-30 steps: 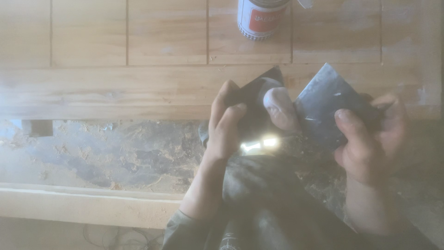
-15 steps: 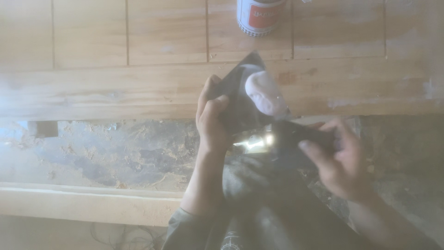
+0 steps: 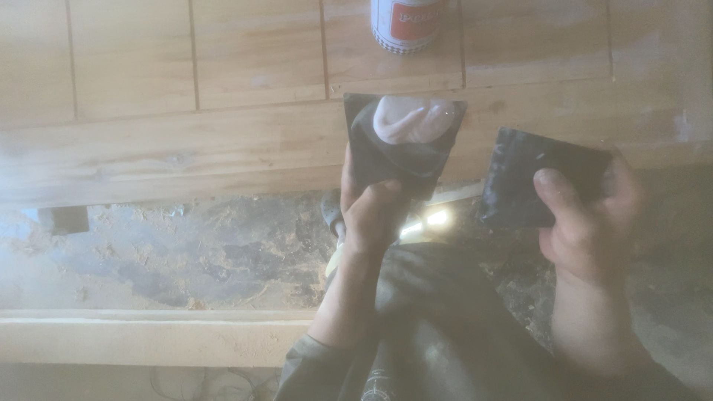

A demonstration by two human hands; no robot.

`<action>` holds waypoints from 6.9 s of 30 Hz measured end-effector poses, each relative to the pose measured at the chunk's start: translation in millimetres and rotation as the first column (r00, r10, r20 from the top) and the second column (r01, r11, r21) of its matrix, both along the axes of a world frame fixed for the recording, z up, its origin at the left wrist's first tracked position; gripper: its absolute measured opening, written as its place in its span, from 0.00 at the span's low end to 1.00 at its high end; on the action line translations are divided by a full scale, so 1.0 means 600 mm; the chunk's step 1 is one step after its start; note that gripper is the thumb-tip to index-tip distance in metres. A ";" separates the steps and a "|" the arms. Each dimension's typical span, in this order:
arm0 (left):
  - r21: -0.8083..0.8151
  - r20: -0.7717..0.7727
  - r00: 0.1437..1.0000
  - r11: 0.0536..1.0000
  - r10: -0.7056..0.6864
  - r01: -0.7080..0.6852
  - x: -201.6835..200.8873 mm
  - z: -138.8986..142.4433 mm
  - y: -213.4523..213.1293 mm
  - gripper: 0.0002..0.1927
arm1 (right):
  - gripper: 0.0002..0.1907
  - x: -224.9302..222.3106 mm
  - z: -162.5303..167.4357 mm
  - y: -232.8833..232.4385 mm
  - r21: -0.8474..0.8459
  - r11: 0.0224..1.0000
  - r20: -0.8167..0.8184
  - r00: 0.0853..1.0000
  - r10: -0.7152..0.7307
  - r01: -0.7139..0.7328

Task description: The person sits on the floor and mixes a white paste filler on a small board, scooping filler from a can with a stick, squeezing liquid hardener from a tube onto it, and stirring the mixture with the stick, then spreads and folds the paste between two boards.

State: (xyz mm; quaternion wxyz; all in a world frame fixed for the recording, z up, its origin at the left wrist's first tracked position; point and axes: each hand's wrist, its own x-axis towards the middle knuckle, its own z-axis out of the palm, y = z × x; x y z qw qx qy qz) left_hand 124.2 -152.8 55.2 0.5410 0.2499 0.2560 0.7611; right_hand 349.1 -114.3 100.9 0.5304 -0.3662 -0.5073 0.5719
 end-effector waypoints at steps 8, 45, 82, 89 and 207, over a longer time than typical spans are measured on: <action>0.074 -0.188 0.982 0.997 0.004 0.011 0.022 -0.002 -0.011 0.31 | 0.10 -0.032 0.030 0.011 0.221 0.972 0.294 0.945 -0.145 0.080; -0.018 -0.694 0.713 0.993 -0.097 0.118 -0.013 0.001 -0.034 0.37 | 0.14 -0.046 0.003 0.016 0.197 0.970 0.571 0.821 0.006 -0.144; -0.263 -0.217 0.956 0.955 -0.196 0.136 -0.051 0.007 -0.023 0.16 | 0.16 -0.105 0.062 0.015 0.411 0.601 0.886 0.456 -0.086 -0.685; -0.224 -0.205 0.966 0.968 -0.160 0.113 -0.048 -0.047 -0.027 0.18 | 0.13 -0.127 0.079 0.012 0.411 0.631 0.875 0.480 -0.069 -0.658; -0.707 0.114 0.990 0.693 -0.088 0.143 -0.101 -0.032 -0.023 0.30 | 0.10 0.031 -0.105 0.023 -0.231 0.940 0.126 0.950 0.285 -0.251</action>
